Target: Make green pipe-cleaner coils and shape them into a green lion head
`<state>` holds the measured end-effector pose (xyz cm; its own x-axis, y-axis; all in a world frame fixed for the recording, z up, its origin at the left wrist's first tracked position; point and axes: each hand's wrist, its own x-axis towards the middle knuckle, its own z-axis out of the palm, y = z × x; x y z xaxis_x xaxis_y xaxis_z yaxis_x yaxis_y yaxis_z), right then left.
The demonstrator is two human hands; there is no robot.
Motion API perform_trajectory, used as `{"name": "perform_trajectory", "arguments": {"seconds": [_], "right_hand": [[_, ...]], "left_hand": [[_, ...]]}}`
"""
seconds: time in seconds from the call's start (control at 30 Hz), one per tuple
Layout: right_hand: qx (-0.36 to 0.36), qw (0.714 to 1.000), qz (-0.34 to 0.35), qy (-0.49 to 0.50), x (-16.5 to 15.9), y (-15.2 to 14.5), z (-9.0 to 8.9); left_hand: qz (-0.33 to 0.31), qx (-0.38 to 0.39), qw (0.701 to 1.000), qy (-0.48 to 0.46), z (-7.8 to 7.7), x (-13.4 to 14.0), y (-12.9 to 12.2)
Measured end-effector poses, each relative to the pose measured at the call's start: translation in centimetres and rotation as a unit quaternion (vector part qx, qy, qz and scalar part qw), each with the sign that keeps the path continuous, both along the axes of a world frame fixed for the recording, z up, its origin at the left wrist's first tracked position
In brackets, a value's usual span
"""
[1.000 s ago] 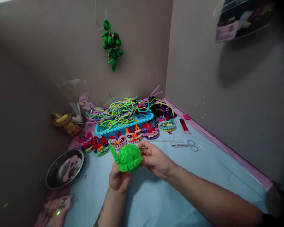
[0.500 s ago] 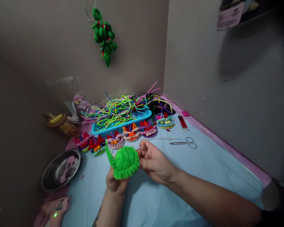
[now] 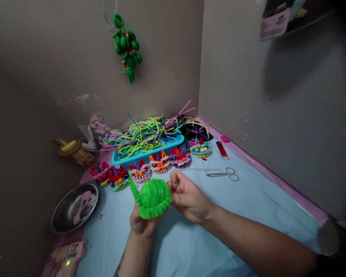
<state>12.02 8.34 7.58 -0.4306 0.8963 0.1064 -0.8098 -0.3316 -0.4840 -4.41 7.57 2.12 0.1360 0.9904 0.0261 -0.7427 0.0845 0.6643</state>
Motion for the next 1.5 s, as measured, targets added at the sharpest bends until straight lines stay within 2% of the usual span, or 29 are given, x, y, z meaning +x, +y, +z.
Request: {"name": "perform_trajectory", "arguments": {"seconds": [0.23,0.33,0.5,0.77,1.07,1.33,1.5], "right_hand": [[-0.032,0.995,0.075,-0.061,0.5,0.7,-1.1],[-0.046,0.988,0.116,-0.096,0.8,1.0,-1.3],[-0.066,0.984,0.123,-0.107,1.0,1.3,-1.1],[-0.09,0.98,0.149,-0.098,1.2,1.5,-1.5],[-0.077,0.99,0.099,-0.064,0.7,1.1,-1.4],[-0.053,0.989,0.127,-0.05,0.7,0.6,-1.0],[-0.012,0.997,0.062,-0.045,0.6,0.3,-0.5]], "left_hand": [[-0.024,0.021,0.999,0.023,1.7,0.1,0.1],[-0.008,0.013,0.999,0.037,2.0,0.1,0.1],[0.018,0.004,0.997,0.073,2.1,0.2,0.3],[0.005,0.021,0.996,0.086,2.2,0.5,0.6],[0.032,0.003,0.998,0.052,1.8,0.2,0.5],[-0.001,-0.008,0.998,0.065,2.2,0.4,0.1],[-0.015,-0.002,0.999,0.038,2.0,0.7,0.2]]}}
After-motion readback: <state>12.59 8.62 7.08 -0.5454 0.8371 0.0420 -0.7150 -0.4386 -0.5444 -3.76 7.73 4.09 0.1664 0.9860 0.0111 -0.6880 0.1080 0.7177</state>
